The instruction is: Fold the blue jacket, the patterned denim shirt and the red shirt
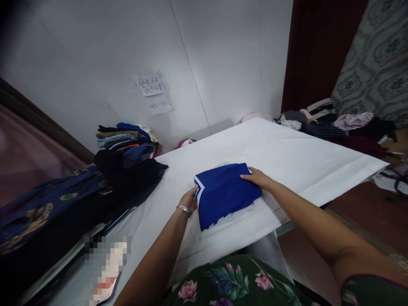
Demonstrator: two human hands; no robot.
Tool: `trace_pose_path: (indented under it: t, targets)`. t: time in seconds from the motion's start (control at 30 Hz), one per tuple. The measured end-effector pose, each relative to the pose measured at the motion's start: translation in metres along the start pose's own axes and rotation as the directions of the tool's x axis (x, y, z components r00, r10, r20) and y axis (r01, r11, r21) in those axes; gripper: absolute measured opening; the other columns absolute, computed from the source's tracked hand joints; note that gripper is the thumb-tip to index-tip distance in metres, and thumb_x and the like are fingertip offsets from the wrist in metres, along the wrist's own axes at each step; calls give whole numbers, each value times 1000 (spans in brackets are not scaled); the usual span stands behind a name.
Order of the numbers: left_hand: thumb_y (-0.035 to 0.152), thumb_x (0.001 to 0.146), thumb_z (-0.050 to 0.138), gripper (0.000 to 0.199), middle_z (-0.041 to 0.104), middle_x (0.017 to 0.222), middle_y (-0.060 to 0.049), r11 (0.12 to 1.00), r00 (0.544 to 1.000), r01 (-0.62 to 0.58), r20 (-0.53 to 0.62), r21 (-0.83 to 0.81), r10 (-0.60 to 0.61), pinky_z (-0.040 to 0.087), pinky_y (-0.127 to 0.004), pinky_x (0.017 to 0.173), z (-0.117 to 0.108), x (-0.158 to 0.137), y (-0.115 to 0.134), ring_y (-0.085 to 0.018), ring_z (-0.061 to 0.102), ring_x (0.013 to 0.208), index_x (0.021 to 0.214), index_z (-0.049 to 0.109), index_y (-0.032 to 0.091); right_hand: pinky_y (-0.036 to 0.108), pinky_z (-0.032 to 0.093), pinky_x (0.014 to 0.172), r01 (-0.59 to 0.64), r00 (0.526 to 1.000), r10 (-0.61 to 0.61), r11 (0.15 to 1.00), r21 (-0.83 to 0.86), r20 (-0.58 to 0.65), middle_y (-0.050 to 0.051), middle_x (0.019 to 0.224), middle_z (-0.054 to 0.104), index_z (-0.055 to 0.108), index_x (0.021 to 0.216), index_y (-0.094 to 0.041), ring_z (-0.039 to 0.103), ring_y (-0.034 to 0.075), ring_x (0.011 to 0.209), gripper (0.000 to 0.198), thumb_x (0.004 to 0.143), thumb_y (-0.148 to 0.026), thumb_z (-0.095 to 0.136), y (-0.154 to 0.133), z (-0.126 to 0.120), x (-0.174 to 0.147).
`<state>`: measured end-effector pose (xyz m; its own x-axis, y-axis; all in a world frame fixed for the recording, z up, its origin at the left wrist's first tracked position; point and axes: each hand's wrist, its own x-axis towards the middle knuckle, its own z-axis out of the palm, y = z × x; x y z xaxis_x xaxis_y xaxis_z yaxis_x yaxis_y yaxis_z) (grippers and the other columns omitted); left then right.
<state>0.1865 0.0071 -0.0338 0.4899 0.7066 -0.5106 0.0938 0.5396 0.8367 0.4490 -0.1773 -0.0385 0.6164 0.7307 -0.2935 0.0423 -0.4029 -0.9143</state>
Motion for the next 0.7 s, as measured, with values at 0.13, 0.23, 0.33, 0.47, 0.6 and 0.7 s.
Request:
trace_pose_path:
  t: [0.13,0.23,0.33,0.47,0.6,0.7]
  targets:
    - [30,82,68,33,73,71,-10,983,988,153,32,-101,-150,58,-35,68,8,-5,10,-24,71,65,105,66,7,45,58,87,15,978,-61,973,230,198,14,119,68,42,141,-22,67,28,102,80,71,-41,77,-7,6,-6]
    - [28,81,69,31,73,68,-9,979,983,184,-3,-83,-185,59,-35,66,12,-8,12,-24,71,62,103,67,7,45,58,87,9,968,-93,941,338,233,10,112,71,44,140,-24,69,27,99,79,69,-31,78,-10,8,-11]
    - [27,84,64,28,73,69,-8,981,982,187,20,-40,-187,59,-34,65,19,-12,10,-23,71,63,105,65,9,45,57,86,-10,975,-80,918,396,209,7,107,73,44,140,-25,70,26,93,83,64,-24,79,-10,-2,-9]
    - [29,88,59,27,73,78,-9,974,948,219,223,61,-227,59,-33,69,45,-17,4,-21,71,73,107,63,10,41,57,84,18,990,-63,945,327,126,5,98,75,44,142,-22,70,24,88,88,61,-18,77,-6,-51,2]
    - [37,84,64,35,69,104,-11,972,908,163,359,168,-214,57,-35,75,89,-19,-8,-19,69,81,112,59,16,39,57,80,62,995,-63,998,-21,-74,6,98,74,42,145,-20,69,24,85,88,63,-18,75,-1,-133,17]
    - [37,77,73,57,56,129,-14,968,909,110,371,225,-189,57,-36,76,122,-22,-23,-20,68,88,126,48,21,37,55,81,21,954,-116,946,-325,-276,9,108,71,44,144,-17,68,24,86,86,63,-18,75,2,-196,30]
